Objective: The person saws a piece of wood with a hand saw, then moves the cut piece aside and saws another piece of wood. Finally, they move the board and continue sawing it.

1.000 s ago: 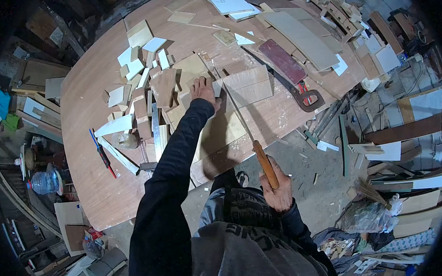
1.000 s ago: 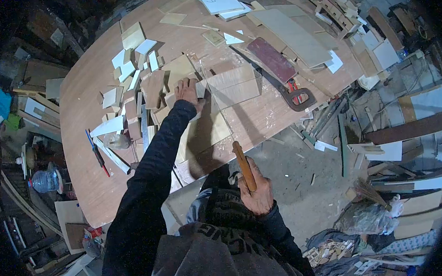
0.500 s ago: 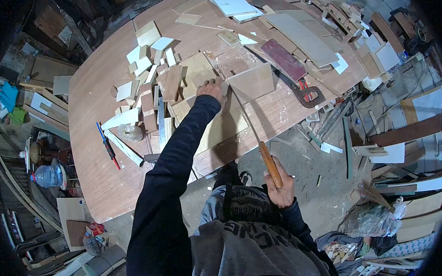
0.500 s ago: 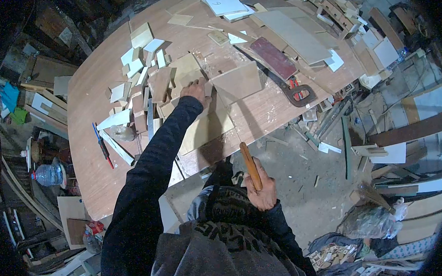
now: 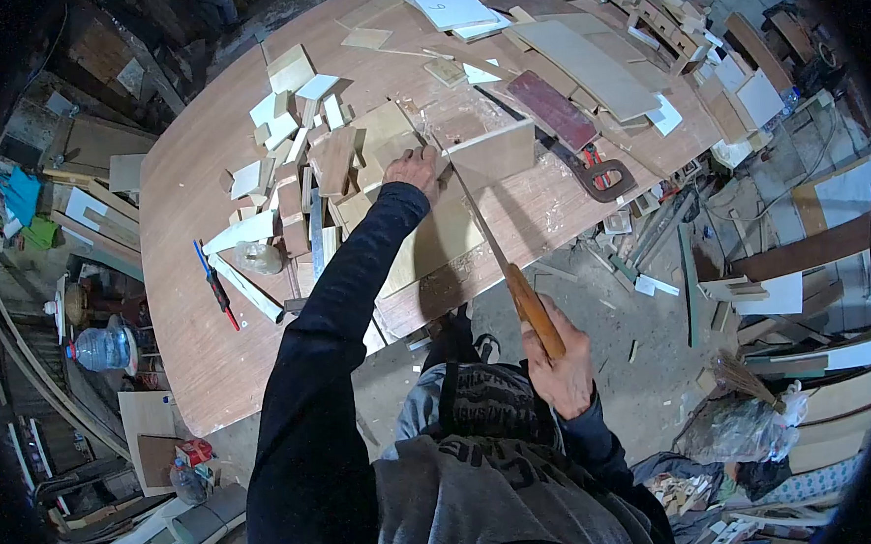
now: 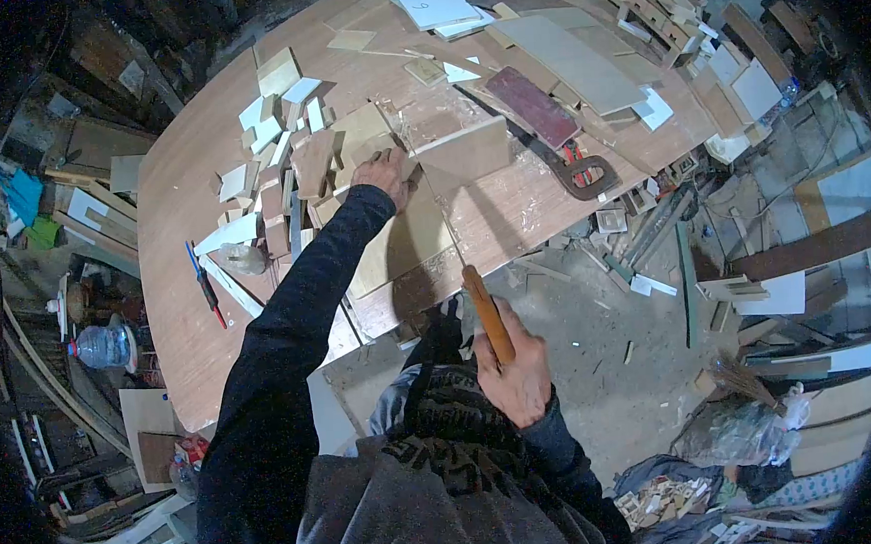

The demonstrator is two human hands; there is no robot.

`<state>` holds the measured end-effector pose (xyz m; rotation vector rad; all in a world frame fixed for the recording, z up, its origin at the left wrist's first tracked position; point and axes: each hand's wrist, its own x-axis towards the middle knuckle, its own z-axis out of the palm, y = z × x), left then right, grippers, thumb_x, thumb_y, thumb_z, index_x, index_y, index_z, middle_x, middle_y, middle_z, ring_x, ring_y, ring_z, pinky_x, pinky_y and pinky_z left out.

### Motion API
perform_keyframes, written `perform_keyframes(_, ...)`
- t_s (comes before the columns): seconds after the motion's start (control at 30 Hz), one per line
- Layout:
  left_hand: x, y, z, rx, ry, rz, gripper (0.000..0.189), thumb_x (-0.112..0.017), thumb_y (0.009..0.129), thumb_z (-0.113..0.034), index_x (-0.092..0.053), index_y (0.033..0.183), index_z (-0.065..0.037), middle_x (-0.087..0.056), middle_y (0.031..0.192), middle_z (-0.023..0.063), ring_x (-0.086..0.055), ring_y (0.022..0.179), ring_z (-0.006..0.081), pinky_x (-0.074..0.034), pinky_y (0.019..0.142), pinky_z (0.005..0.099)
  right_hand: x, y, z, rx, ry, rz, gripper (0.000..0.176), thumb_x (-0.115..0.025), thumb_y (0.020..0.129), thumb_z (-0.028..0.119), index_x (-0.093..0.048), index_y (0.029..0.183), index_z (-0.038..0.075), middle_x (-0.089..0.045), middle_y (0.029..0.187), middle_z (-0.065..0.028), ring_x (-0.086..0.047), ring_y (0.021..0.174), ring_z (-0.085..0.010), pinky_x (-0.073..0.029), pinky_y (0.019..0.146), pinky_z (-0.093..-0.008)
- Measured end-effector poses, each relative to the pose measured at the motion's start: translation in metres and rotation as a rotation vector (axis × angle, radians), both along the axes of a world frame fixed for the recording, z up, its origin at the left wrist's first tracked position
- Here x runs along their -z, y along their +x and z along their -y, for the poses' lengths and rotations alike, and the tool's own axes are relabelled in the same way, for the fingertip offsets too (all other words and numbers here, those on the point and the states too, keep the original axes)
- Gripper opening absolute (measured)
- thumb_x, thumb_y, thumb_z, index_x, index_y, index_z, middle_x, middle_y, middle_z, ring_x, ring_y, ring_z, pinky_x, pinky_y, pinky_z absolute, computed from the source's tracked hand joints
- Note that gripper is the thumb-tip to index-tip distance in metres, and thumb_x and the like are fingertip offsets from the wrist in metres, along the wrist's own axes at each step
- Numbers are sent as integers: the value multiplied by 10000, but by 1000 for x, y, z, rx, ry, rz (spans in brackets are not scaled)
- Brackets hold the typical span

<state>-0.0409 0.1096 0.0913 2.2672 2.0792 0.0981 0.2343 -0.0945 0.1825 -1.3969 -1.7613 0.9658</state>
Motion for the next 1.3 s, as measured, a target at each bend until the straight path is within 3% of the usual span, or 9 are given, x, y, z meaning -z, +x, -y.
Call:
perform_keyframes(0.1,13,-4,-11,10,120,-21,453,-685,772,-294,-480,1071,-22,-589,1060,179,-577,1056,335,-505,855,430,6,-4,-12,119,17,-9,436,-601,830,75,-541,1257,14,-622,715,-186,-626,564,-260,-506,587,-340)
perform_keyframes(0.27,13,-11,-25,30,90,-106,461,-698,769,-290,-473,1076,-31,-605,1029,183,-588,1049,319,-509,857,427,47,16,-10,36,94,-162,417,-609,832,105,-566,1243,57,-653,765,-190,-655,576,-318,-523,573,-352)
perform_keyframes(0.33,11,-18,-32,-16,2,-122,491,-704,775,-314,-459,1100,-40,-611,1060,192,-594,1058,323,-507,870,425,41,13,1,56,46,48,413,-624,838,113,-572,1245,66,-678,803,-160,-670,585,-261,-532,568,-347)
perform_keyframes(0.43,8,-19,-39,-151,-29,-67,516,-712,775,-336,-449,1119,-55,-622,1081,202,-604,1062,329,-505,883,424,39,17,21,72,81,-26,414,-624,840,106,-570,1249,68,-688,811,-132,-672,588,-231,-538,569,-342)
perform_keyframes(0.7,1,-19,-42,-25,20,-144,580,-723,764,-363,-443,1170,-58,-646,1055,204,-638,1000,352,-523,854,422,31,19,18,110,59,-185,431,-613,844,62,-546,1270,48,-676,803,-90,-648,613,-173,-526,612,-287)
perform_keyframes(1.0,-1,-17,-46,53,-79,-131,508,-684,778,-339,-463,1116,-30,-657,1000,220,-643,967,360,-508,860,452,30,-3,-31,63,91,-164,431,-623,821,44,-541,1243,29,-634,763,-136,-637,592,-189,-506,565,-299)
perform_keyframes(1.07,-1,-21,-44,26,-71,-119,541,-691,784,-362,-456,1147,-38,-663,976,225,-649,942,374,-508,856,455,37,-14,-50,0,-79,-181,423,-611,823,42,-533,1238,1,-618,752,-161,-632,591,-216,-504,569,-304)
perform_keyframes(1.23,-1,-25,-52,13,-114,-115,575,-710,786,-372,-449,1191,-57,-668,990,220,-648,952,377,-509,848,456,53,-5,-57,36,-81,-185,440,-588,840,58,-518,1275,66,-650,863,-217,-678,712,-332,-529,648,-354)
perform_keyframes(1.3,-2,-22,-57,-66,-139,-138,578,-718,781,-373,-451,1193,-69,-669,1010,207,-644,982,365,-505,850,454,80,-7,-55,12,109,-225,457,-596,853,75,-509,1301,91,-659,899,-199,-669,700,-316,-528,650,-342)
